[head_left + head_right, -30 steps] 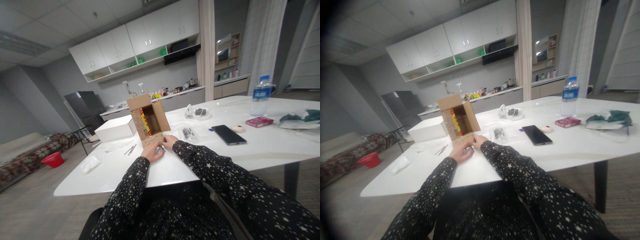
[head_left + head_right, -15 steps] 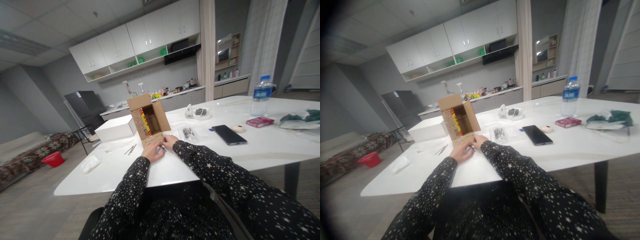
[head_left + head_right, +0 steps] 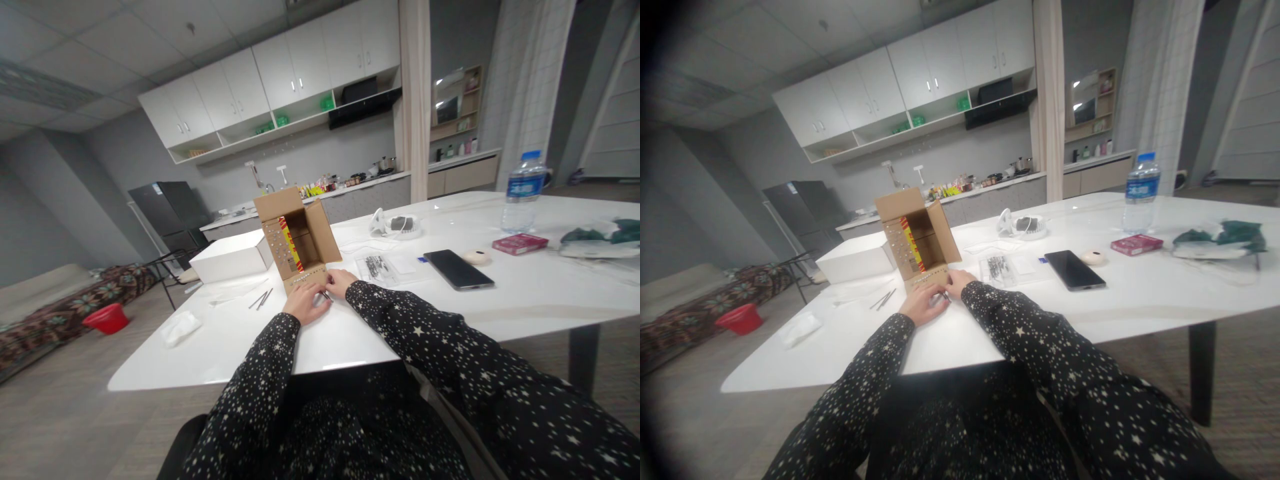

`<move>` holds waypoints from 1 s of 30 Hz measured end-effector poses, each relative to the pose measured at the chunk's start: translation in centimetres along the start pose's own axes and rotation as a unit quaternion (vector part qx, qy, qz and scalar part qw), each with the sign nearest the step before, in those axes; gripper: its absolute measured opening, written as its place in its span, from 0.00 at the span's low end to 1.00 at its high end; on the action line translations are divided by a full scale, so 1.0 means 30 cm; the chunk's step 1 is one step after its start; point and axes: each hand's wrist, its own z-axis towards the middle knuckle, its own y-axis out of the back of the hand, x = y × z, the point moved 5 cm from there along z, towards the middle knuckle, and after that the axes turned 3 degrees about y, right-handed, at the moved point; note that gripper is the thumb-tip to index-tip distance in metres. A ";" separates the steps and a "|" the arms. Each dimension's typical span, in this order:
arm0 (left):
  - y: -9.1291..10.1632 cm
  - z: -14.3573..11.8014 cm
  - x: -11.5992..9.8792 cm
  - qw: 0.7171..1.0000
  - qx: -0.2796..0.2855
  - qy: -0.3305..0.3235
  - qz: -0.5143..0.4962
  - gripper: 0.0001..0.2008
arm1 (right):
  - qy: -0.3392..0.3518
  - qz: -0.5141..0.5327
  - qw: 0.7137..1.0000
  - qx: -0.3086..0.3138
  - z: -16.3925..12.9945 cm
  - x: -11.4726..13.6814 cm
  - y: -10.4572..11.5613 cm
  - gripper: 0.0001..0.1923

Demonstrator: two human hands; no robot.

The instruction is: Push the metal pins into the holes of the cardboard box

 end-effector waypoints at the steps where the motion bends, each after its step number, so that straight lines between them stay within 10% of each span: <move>1: 0.000 0.000 -0.001 1.000 -0.001 -0.001 0.001 0.13 | -0.001 0.001 1.000 -0.001 0.000 0.000 0.000 0.07; 30: -0.016 0.009 0.014 0.998 -0.036 -0.031 0.048 0.14 | -0.004 -0.007 1.000 0.001 0.013 -0.012 -0.015 0.09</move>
